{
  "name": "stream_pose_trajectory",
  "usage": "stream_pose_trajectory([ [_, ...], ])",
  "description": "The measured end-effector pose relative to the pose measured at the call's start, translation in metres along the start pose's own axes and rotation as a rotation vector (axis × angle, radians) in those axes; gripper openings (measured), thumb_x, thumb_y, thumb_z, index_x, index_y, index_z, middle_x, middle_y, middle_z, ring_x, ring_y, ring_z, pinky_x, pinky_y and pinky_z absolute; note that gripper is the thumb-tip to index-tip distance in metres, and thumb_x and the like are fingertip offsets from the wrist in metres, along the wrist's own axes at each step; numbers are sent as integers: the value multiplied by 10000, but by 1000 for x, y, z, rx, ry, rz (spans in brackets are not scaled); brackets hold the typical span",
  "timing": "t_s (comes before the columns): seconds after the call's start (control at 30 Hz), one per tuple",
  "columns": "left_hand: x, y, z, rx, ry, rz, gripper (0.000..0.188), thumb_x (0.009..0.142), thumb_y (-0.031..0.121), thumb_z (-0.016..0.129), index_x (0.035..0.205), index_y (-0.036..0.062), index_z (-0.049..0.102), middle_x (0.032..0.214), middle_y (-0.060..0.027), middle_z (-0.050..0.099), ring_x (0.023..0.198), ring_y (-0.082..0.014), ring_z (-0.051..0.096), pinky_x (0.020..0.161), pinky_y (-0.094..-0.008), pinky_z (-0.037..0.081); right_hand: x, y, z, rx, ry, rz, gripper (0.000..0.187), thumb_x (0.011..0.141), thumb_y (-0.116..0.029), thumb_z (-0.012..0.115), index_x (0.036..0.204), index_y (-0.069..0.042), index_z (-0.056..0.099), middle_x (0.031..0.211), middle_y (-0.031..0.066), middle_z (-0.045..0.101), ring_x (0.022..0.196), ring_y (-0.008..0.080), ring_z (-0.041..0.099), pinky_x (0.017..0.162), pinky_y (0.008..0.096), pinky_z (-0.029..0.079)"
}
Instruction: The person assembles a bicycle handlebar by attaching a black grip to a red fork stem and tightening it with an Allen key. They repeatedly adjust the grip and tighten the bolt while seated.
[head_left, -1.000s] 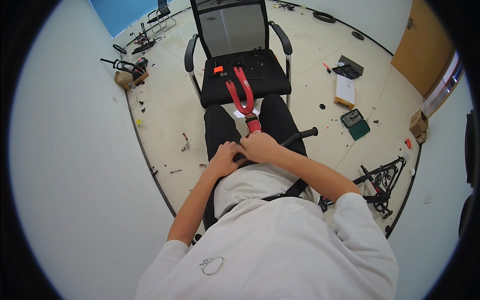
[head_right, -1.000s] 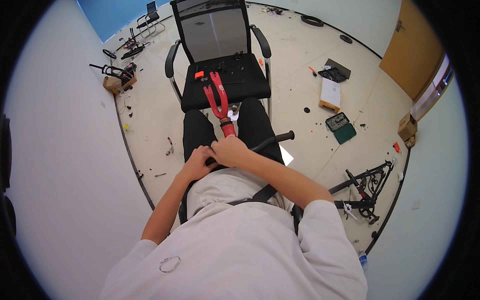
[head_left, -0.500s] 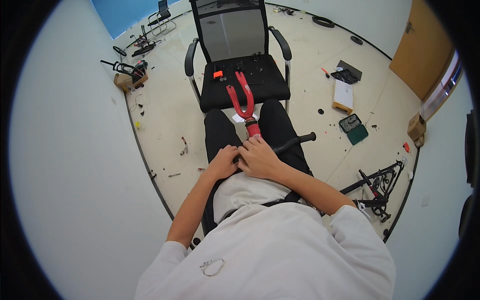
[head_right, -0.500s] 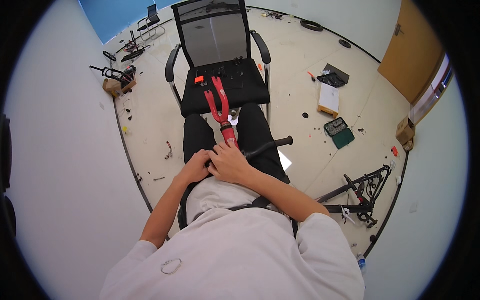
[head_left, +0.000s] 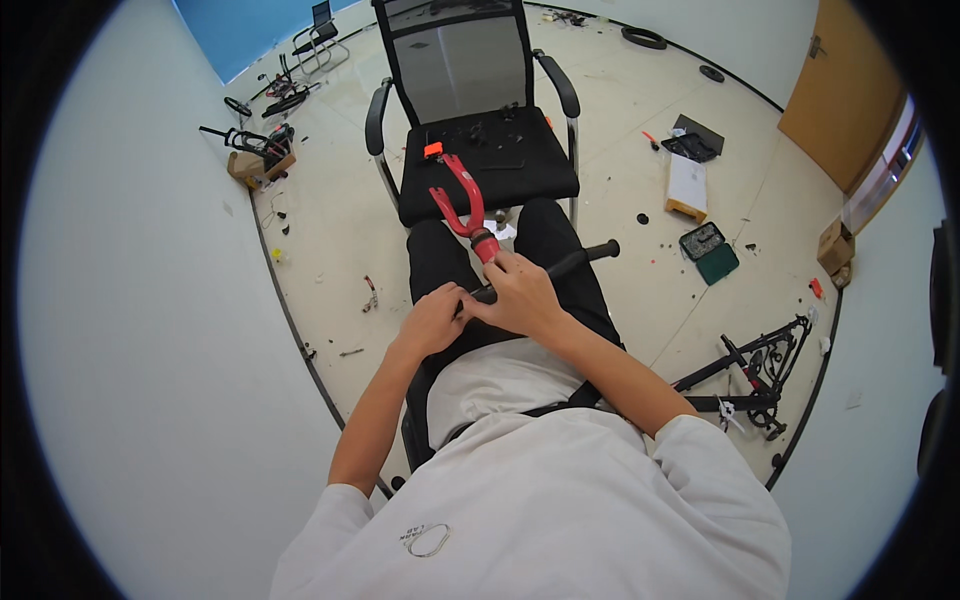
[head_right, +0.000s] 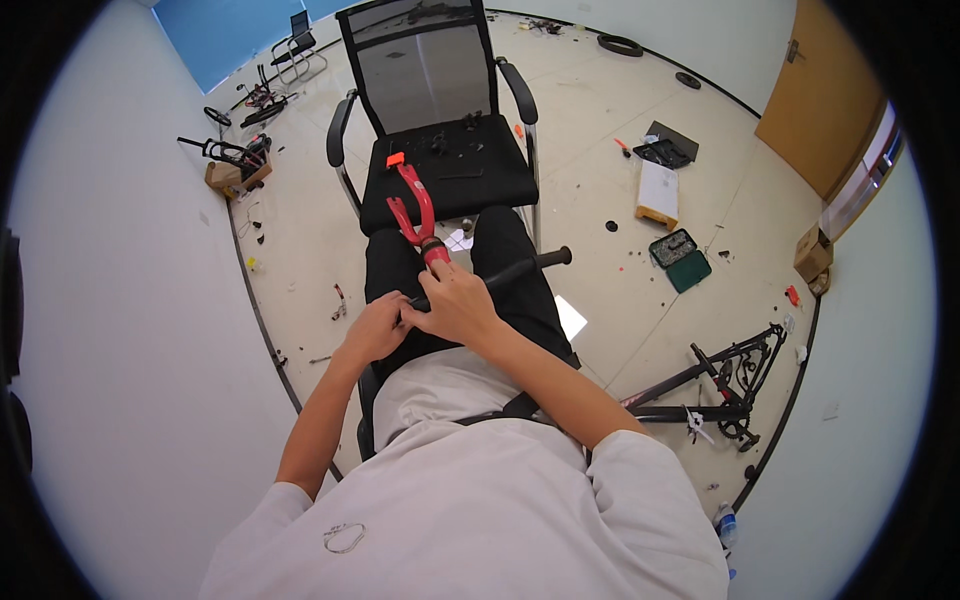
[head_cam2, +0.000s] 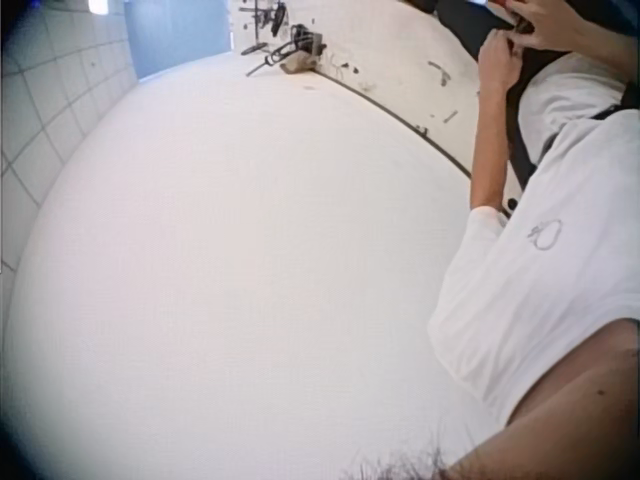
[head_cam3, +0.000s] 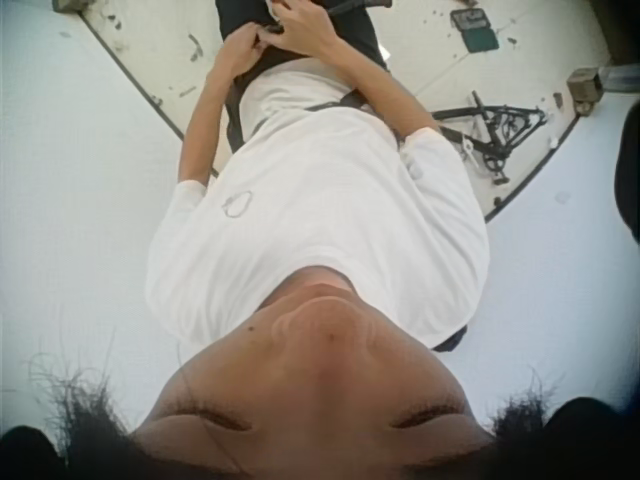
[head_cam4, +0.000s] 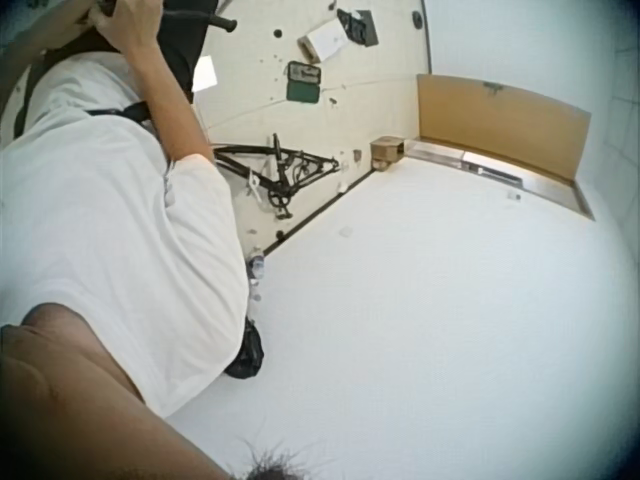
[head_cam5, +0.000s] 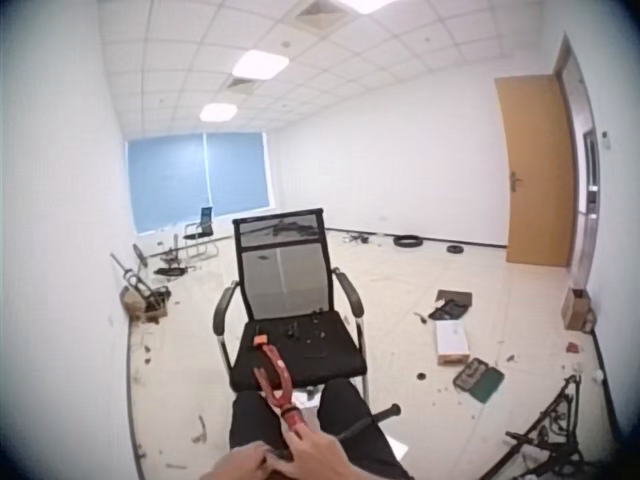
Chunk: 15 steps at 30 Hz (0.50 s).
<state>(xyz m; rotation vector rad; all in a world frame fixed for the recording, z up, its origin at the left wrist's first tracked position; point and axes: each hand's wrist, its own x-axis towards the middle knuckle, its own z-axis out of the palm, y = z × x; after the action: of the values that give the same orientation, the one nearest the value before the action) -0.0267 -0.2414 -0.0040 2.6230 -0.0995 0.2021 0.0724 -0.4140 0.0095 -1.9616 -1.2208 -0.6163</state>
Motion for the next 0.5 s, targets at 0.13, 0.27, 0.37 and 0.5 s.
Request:
stream_pose_trajectory([
  [0.13,-2,1,-8,-111,40,-18,87,849,65,670,893,-9,655,955,-164,646,902,-357,632,780,-423,507,9,-3,10,23,95,-51,424,733,-407,801,715,-19,631,867,121,600,811,276,644,647,375,549],
  [0.27,-1,8,-16,-145,29,-42,104,842,54,679,906,-28,669,917,-160,652,802,-338,635,731,-396,506,12,-5,20,56,75,-8,411,727,-396,807,721,-21,639,853,110,594,794,272,638,640,366,544],
  [0.37,0,-12,-9,-285,-21,-168,195,839,106,680,995,-8,654,941,-179,655,851,-400,639,753,-435,519,11,-8,28,51,109,-45,360,696,-334,823,741,-21,651,836,96,582,772,265,621,614,353,532],
  [0.5,5,-36,12,-266,79,-69,212,834,109,652,1019,8,654,948,-194,687,871,-417,648,719,-426,526,19,-11,40,46,45,-44,322,692,-306,805,736,-22,659,850,104,584,848,265,619,636,369,541],
])
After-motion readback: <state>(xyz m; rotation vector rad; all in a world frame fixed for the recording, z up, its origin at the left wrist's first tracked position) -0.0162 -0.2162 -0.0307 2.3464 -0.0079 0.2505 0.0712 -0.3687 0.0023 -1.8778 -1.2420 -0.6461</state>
